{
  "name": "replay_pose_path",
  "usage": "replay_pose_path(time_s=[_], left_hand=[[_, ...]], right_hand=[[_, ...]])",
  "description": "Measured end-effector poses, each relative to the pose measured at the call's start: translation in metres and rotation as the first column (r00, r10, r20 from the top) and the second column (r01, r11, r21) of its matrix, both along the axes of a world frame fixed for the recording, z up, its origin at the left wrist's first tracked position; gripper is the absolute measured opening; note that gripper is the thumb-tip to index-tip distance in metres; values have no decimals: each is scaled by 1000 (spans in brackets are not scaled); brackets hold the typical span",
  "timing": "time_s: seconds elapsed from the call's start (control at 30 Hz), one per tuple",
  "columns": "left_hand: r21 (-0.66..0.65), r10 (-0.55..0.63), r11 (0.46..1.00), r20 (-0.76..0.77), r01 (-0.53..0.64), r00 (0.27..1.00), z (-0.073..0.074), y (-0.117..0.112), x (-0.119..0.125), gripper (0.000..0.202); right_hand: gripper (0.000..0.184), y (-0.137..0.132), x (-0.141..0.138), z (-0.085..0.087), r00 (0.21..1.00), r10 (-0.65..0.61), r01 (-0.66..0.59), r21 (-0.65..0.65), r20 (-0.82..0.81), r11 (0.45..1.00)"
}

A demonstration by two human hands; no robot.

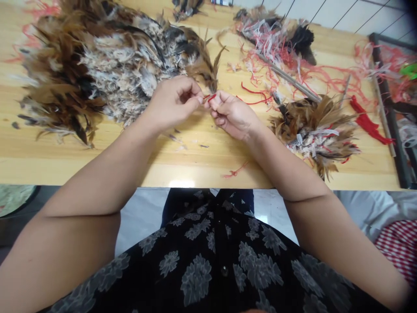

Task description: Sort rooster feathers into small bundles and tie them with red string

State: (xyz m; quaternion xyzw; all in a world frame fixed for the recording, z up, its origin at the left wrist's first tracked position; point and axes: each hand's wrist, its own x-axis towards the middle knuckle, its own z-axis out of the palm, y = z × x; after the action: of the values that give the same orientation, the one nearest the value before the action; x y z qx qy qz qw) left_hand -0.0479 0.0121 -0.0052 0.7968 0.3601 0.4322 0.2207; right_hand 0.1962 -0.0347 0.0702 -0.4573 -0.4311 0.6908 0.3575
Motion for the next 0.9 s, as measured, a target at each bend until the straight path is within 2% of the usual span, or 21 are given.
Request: replay_pose_path(time_s=[0.07,0.17,0.3,0.37,0.47,0.53,0.63,0.73,0.9], left_hand=[[7,10,1000,-10,-10,1000,3,-6,4,61],[73,27,997,7,-28,1000,16,-19,13,62],[207,-36,978,2,35,999,31,-32,21,56],[166,-58,985,10,55,998,33,-32,22,55],[29,-104,994,41,103,994,30,-29,20,55],[-47,-134,989,81,138,988,29,-27,18,58],[-138,-113,982,125,130,986,28,-28,17,66],[-157,-103,980,144,126,984,28,-30,17,66],[-172,-109,976,154,136,982,26,-30,15,70]], right_hand=[[37,-2,-2,9,997,-57,53,-84,-44,995],[42,-4,-5,16,991,-90,71,-178,-102,981],[45,-1,-6,9,995,-56,39,-184,-88,982],[44,1,-5,3,998,-24,14,-152,-64,988],[42,3,-3,-1,997,8,-19,-144,-79,989],[41,2,-3,1,995,20,-36,-162,-99,986],[44,-1,-3,8,992,32,-54,-189,-119,981],[47,-4,-3,13,990,42,-71,-209,-137,975],[49,-3,-2,11,985,37,-75,-220,-171,973]])
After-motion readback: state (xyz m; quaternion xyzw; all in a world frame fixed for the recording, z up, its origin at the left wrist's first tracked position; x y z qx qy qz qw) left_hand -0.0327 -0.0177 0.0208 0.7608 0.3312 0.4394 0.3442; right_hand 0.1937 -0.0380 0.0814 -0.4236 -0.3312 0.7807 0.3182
